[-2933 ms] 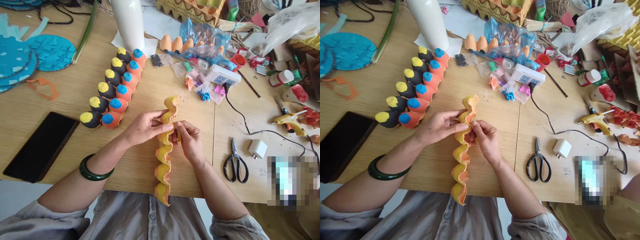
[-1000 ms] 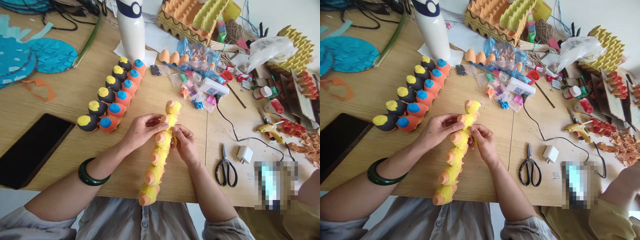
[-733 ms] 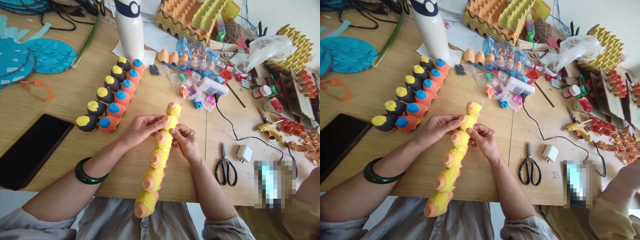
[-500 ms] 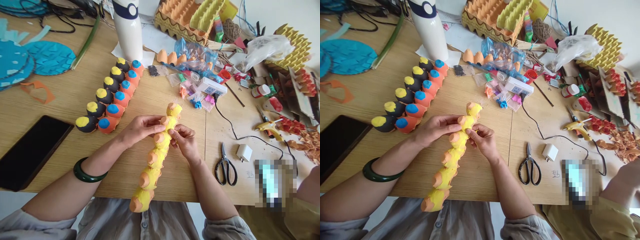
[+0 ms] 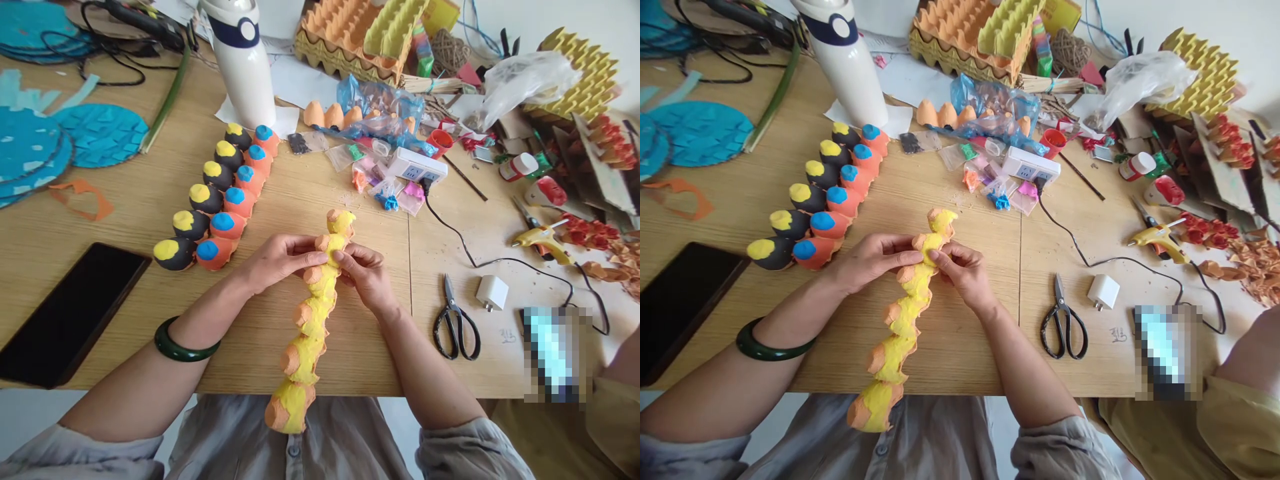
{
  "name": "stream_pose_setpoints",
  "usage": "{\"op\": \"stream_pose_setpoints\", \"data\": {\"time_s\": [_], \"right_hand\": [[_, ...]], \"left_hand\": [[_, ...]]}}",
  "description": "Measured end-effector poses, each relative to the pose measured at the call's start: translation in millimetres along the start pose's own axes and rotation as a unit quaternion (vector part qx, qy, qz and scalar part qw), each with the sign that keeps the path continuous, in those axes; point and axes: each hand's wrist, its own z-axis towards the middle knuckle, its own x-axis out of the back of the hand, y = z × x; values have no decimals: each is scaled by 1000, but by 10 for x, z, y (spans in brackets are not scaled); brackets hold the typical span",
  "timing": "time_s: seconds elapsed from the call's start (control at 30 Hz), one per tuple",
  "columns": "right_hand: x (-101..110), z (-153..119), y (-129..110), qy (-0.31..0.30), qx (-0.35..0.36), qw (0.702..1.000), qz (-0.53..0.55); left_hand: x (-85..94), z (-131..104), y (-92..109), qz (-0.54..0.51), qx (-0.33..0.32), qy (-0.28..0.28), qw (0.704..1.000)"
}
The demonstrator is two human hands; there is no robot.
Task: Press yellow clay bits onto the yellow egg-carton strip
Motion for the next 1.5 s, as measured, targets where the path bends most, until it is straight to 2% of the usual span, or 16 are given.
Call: {"op": "stream_pose_setpoints", "data": {"time_s": [0.13,0.23,0.37,0.47,0.77,1.0,1.27,1.37,1.5], "right_hand": [[-21,9,32,-10,-19,1000,3],[-39,9,60,-20,-28,999,22],[-61,3,84,-4,-20,999,26],[-81,-12,96,0,-2,1000,26],[-111,-45,101,-2,17,1000,-8],[-116,-51,102,8,25,999,-31],[-111,-42,122,5,16,999,-45],[-105,-27,128,5,-5,1000,-25],[-103,-17,109,12,-7,1000,28]], "left_hand": [[55,29,-26,7,21,-6,1000],[80,34,-35,27,1,11,1000],[69,5,-30,108,-34,50,992],[57,-16,-23,134,-44,54,989],[78,-13,-26,115,-41,26,992],[91,10,4,73,-22,-51,996],[23,5,8,130,-17,-28,991],[23,4,8,119,-22,-34,992],[18,1,1,91,-32,2,995]]}}
